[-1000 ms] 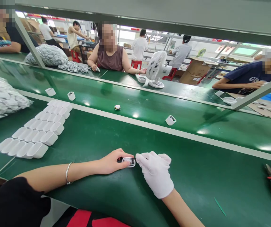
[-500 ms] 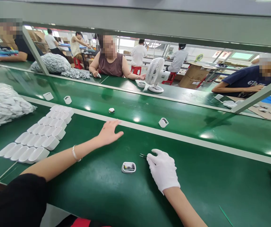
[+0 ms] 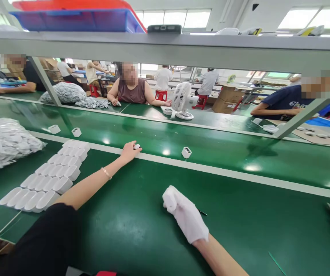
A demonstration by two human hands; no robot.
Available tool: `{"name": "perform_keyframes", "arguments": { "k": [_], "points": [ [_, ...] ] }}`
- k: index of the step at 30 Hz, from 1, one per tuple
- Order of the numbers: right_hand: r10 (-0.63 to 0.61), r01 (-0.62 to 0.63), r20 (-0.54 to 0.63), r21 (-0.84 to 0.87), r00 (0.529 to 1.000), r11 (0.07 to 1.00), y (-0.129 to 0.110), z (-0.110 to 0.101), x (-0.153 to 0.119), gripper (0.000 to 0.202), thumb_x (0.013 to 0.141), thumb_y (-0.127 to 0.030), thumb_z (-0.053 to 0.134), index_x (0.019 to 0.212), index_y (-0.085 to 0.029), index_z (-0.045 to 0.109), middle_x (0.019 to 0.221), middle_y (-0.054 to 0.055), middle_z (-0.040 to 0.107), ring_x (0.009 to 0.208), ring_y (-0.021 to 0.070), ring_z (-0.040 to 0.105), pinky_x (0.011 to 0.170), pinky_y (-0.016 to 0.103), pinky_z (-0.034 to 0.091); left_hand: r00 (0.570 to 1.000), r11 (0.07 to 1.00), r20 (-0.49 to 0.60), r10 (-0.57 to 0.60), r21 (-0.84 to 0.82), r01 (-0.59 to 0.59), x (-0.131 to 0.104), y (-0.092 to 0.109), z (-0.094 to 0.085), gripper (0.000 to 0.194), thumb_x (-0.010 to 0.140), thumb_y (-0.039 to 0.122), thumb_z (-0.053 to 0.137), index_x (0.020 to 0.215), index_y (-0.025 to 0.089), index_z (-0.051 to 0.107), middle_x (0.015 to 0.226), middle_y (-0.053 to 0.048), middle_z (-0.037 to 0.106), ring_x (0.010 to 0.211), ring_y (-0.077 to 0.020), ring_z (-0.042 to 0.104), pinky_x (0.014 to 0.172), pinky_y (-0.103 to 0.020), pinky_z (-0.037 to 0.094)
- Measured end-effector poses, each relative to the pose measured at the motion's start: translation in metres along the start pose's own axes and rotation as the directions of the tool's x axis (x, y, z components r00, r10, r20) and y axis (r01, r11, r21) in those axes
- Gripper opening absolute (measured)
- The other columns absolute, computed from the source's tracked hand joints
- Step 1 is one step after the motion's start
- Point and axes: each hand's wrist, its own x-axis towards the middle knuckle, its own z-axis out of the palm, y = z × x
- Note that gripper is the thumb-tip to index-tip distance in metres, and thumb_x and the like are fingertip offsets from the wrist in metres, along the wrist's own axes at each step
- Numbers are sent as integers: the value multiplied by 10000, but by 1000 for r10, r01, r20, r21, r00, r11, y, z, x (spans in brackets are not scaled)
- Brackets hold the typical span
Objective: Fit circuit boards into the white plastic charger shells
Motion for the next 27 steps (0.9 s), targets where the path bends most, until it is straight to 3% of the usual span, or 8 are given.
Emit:
{"name": "perform_keyframes", "arguments": {
  "k": [4, 8, 12, 15, 17, 20, 23, 27],
  "points": [
    [185, -156, -17, 462, 983, 873, -2, -15, 8, 189, 737, -298, 716, 900, -217, 667, 847, 42, 625, 654, 124, 554, 533, 224, 498, 971, 981, 144, 192, -49, -187, -72, 27, 19, 481, 738, 306, 720, 1181, 179, 582, 1062, -72, 647, 1008, -249, 583, 922, -378, 460],
    [249, -215, 27, 597, 968, 773, 2, -12, 5, 214, 754, -235, 703, 965, -219, 668, 890, 44, 646, 645, 104, 585, 503, 179, 516, 945, 959, 164, 284, -76, -274, -133, 56, 23, 488, 743, 229, 662, 1219, 206, 560, 1240, -81, 572, 1171, -295, 483, 1039, -500, 349],
    [317, -251, 11, 637, 948, 729, 2, -6, 3, 164, 772, -220, 700, 933, -192, 687, 857, 42, 657, 624, 85, 582, 506, 136, 514, 870, 862, 169, 463, -317, -397, -152, 88, 7, 580, 742, 190, 597, 1308, 204, 476, 1359, -63, 495, 1246, -248, 428, 1086, -433, 332],
    [313, -213, -47, 635, 949, 743, 1, -4, 3, 155, 742, -231, 734, 890, -200, 700, 861, 22, 660, 688, 96, 592, 529, 139, 515, 852, 821, 271, 449, -500, -274, -148, 105, -2, 473, 792, 281, 568, 1254, 183, 537, 1322, -71, 538, 1200, -248, 478, 1028, -402, 395],
    [294, -197, -74, 587, 953, 785, 1, -3, 4, 144, 705, -251, 767, 823, -197, 706, 827, 5, 653, 679, 95, 570, 552, 153, 510, 850, 824, 386, 358, -559, -93, -143, 110, -2, 437, 824, 380, 551, 1205, 169, 585, 1262, -78, 588, 1124, -254, 538, 955, -380, 443],
    [259, -183, -99, 472, 961, 862, 0, -2, 1, 203, 679, -349, 785, 691, -166, 698, 695, -1, 609, 601, 89, 500, 579, 191, 492, 796, 773, 537, 279, -617, 145, -135, 108, 3, 409, 788, 449, 599, 1073, 164, 667, 1087, -61, 679, 993, -253, 611, 841, -326, 480],
    [212, -164, -93, 372, 973, 914, -7, 0, -3, 234, 673, -376, 786, 782, -178, 725, 794, 15, 631, 680, 113, 509, 686, 242, 487, 785, 695, 572, 236, -665, 276, -128, 100, 10, 360, 736, 448, 663, 937, 154, 711, 963, -49, 716, 956, -259, 632, 824, -306, 477],
    [194, -185, 0, 309, 981, 933, -17, 0, -6, 385, 641, -344, 816, 991, -220, 714, 997, 33, 623, 805, 137, 511, 787, 282, 450, 813, 667, 563, 144, -663, 341, -122, 93, 15, 476, 677, 433, 730, 1034, 123, 679, 1033, -96, 708, 993, -267, 635, 881, -334, 471]
  ]
}}
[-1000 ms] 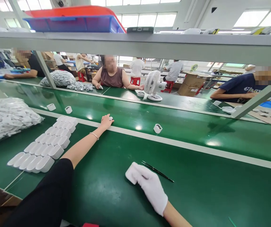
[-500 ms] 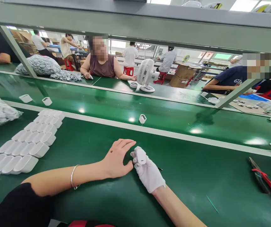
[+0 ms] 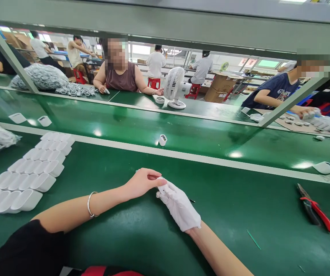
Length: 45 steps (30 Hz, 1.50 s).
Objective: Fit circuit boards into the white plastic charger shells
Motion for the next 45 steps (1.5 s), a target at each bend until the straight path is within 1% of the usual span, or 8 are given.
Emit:
{"name": "perform_keyframes", "arguments": {
  "k": [6, 10, 16, 20, 24, 37, 41, 45],
  "points": [
    [4, -4, 4, -72, 1000, 997, 3, -11, 9, 370, 666, -434, 784, 924, -178, 712, 725, 1, 558, 543, 76, 355, 545, 263, 356, 997, 998, 79, -27, -61, 32, -2, 5, 2, 334, 675, 388, 725, 892, 134, 723, 916, -82, 734, 905, -238, 668, 852, -325, 504],
    [-55, 55, 5, -72, 998, 996, 5, -13, 7, 338, 624, -468, 793, 736, -167, 688, 586, -13, 528, 530, 111, 446, 551, 284, 402, 988, 990, 148, -37, -127, 56, -8, 9, 4, 335, 603, 347, 787, 868, 147, 743, 881, -72, 739, 903, -238, 668, 867, -324, 502],
    [-60, 60, 6, -91, 998, 994, -7, 0, -5, 493, 568, -462, 834, 933, -157, 703, 690, -7, 564, 593, 117, 491, 612, 287, 454, 999, 983, -34, -4, -183, -3, -10, 6, 9, 377, 563, 412, 824, 824, 154, 738, 765, -61, 717, 778, -220, 650, 814, -344, 485],
    [-78, 78, 5, -142, 997, 987, -7, 3, -4, 341, 590, -415, 830, 733, -163, 650, 570, -42, 477, 540, 102, 440, 567, 279, 435, 999, 974, -37, -12, -228, 3, -9, -1, 14, 407, 544, 397, 838, 847, 153, 719, 775, -49, 693, 764, -197, 625, 814, -347, 472],
    [-110, 109, 4, -173, 994, 979, -2, -1, -3, 395, 541, -462, 831, 602, -176, 565, 526, -37, 496, 498, 113, 477, 523, 280, 420, 998, 961, -49, -38, -274, 23, -13, -4, 21, 438, 545, 368, 842, 901, 151, 710, 739, -32, 672, 745, -183, 617, 830, -356, 461],
    [-100, 98, -12, -106, 995, 989, 12, -1, -4, 299, 534, -367, 779, 623, -179, 563, 489, -37, 534, 459, 128, 506, 509, 286, 424, 995, 926, -100, -18, -378, -21, -26, 5, 34, 308, 474, 271, 835, 610, 159, 583, 627, 17, 601, 628, -138, 540, 632, -280, 426],
    [-68, 73, 38, -141, 997, 987, 3, -1, -8, 325, 565, -398, 786, 666, -176, 570, 525, -33, 540, 495, 116, 498, 536, 278, 425, 998, 951, -63, 9, -309, -28, -22, 4, 28, 305, 507, 298, 836, 689, 153, 640, 684, 2, 620, 679, -150, 558, 669, -291, 445],
    [-74, 70, 2, -355, 997, 932, -10, -3, -8, 393, 542, -339, 811, 840, -176, 614, 683, 1, 613, 592, 139, 529, 541, 273, 425, 995, 996, -50, 81, -31, -83, -27, -1, 13, 509, 551, 381, 832, 987, 169, 678, 979, -65, 660, 877, -212, 587, 779, -332, 465]
  ]
}}
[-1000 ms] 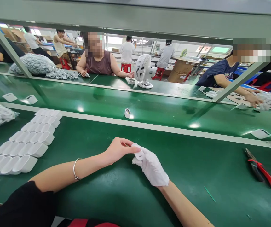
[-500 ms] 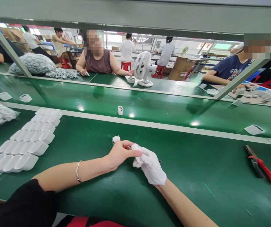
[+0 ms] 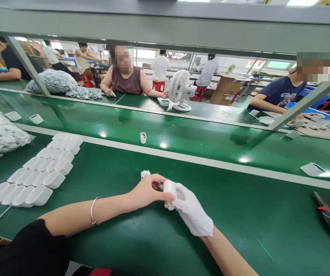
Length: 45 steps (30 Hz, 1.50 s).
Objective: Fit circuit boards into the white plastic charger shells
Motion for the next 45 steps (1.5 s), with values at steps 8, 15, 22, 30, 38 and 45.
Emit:
{"name": "perform_keyframes", "arguments": {
  "k": [8, 15, 22, 30, 38, 45],
  "points": [
    [-483, 115, -334, -716, 810, 688, -45, -44, 83, 571, 528, -339, 712, 1057, -143, 619, 1028, 127, 629, 866, 286, 603, 752, 409, 466, 902, 695, -276, 332, 718, -37, -62, -9, -69, 246, 793, 266, 622, 1037, 252, 652, 1252, -50, 552, 1157, -268, 492, 1017, -448, 373],
    [-467, -215, -360, -917, 808, 335, -54, -90, 168, 498, 692, -182, 498, 1163, -185, 658, 1017, 185, 638, 887, 370, 615, 674, 464, 444, 306, 387, -798, 519, 538, 749, -145, -68, -148, 325, 851, 285, 512, 1140, 143, 555, 1189, -154, 555, 1087, -332, 490, 918, -480, 410],
    [-525, -3, -64, -993, 849, 117, -39, -38, 149, 497, 743, -280, 527, 1195, -96, 616, 1255, 234, 523, 1192, 376, 459, 911, 465, 395, 341, 380, -781, 524, 572, 727, -176, -101, -164, 200, 846, 308, 540, 730, 205, 667, 1254, -98, 541, 1104, -356, 426, 919, -547, 397],
    [-279, 301, 232, -922, 932, 241, 31, 50, 83, 289, 754, -306, 615, 1038, -270, 656, 1052, 105, 614, 961, 314, 538, 782, 448, 419, 827, 811, -516, 223, 569, 136, -96, -59, -112, 161, 763, 311, 602, 677, 197, 528, 1032, -49, 627, 924, -213, 582, 819, -355, 460],
    [-408, 368, 235, -885, 882, 286, 56, 27, 50, 431, 794, -221, 537, 1221, -273, 558, 1150, 73, 598, 1081, 275, 506, 904, 418, 411, 943, 869, -313, 114, 491, 58, -62, -51, -79, 657, 622, 303, 754, 1218, 219, 492, 1066, -28, 624, 708, -160, 595, 757, -336, 477],
    [-414, 195, 106, -965, 904, 178, 48, 34, 61, 369, 726, -267, 644, 1093, -242, 631, 971, 71, 679, 994, 273, 592, 799, 376, 476, 966, 892, -228, 123, 453, -7, -33, -47, -67, 706, 628, 159, 688, 1300, 181, 470, 1105, -58, 633, 877, -210, 619, 829, -327, 500]
  ]
}}
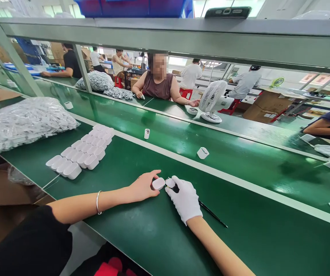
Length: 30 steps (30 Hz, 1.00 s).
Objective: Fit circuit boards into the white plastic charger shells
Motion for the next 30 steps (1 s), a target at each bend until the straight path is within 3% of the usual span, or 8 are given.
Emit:
{"name": "perform_keyframes", "arguments": {
  "k": [3, 7, 13, 17, 20, 24, 30],
  "points": [
    [81, -77, -44, 88, 996, 993, 4, 3, -4, 432, 681, -288, 647, 1106, -216, 619, 965, 78, 688, 912, 266, 637, 772, 391, 506, 997, 1000, -80, 14, 12, -13, 5, 3, 1, 799, 634, 33, 554, 1391, 181, 346, 1272, -94, 547, 1177, -253, 486, 1021, -402, 390],
    [34, -12, -69, 295, 997, 955, 10, 2, -22, 335, 659, -295, 624, 982, -203, 624, 838, 35, 702, 755, 216, 667, 746, 356, 543, 980, 999, -193, 40, 20, -37, 0, 1, 6, 842, 661, 104, 605, 1426, 204, 265, 1385, -111, 432, 1238, -281, 407, 1058, -484, 338],
    [-43, 125, -176, 485, 983, 866, 7, -6, -36, 213, 702, -254, 620, 912, -212, 620, 830, 31, 699, 693, 180, 665, 707, 320, 574, 990, 997, -115, 76, -18, -79, 12, -15, 14, 537, 633, 176, 763, 1147, 195, 609, 1031, -64, 605, 931, -223, 569, 863, -380, 484],
    [-54, 212, -298, 529, 953, 822, 7, -6, -42, 291, 716, -231, 639, 1005, -209, 606, 892, 51, 690, 739, 187, 666, 702, 326, 586, 984, 991, -119, 133, 26, -131, 13, -19, 13, 629, 453, 284, 898, 1042, 247, 680, 982, -28, 557, 895, -215, 547, 813, -363, 489],
    [-100, 271, -354, 478, 930, 835, 6, -4, -46, 314, 720, -226, 657, 1027, -212, 598, 919, 57, 685, 775, 196, 668, 718, 337, 590, 946, 953, -136, 296, 113, -282, 6, -19, 16, 629, 454, 332, 904, 1040, 268, 684, 957, -21, 539, 857, -193, 531, 767, -327, 488],
    [-218, 356, -375, 353, 901, 865, 1, -6, -48, 276, 741, -194, 654, 1011, -220, 602, 945, 66, 686, 825, 213, 673, 751, 361, 587, 853, 853, -114, 509, 203, -481, -2, -18, 20, 538, 574, 385, 852, 1067, 269, 672, 944, -32, 544, 813, -168, 520, 705, -277, 475],
    [-360, 509, -485, 218, 797, 833, -4, -12, -50, 336, 792, -119, 622, 1103, -233, 570, 1023, 81, 667, 866, 197, 668, 738, 336, 586, 786, 783, -145, 601, 301, -544, -2, -18, 21, 441, 660, 375, 794, 1065, 256, 666, 949, -41, 551, 798, -167, 519, 700, -284, 467]
  ]
}}
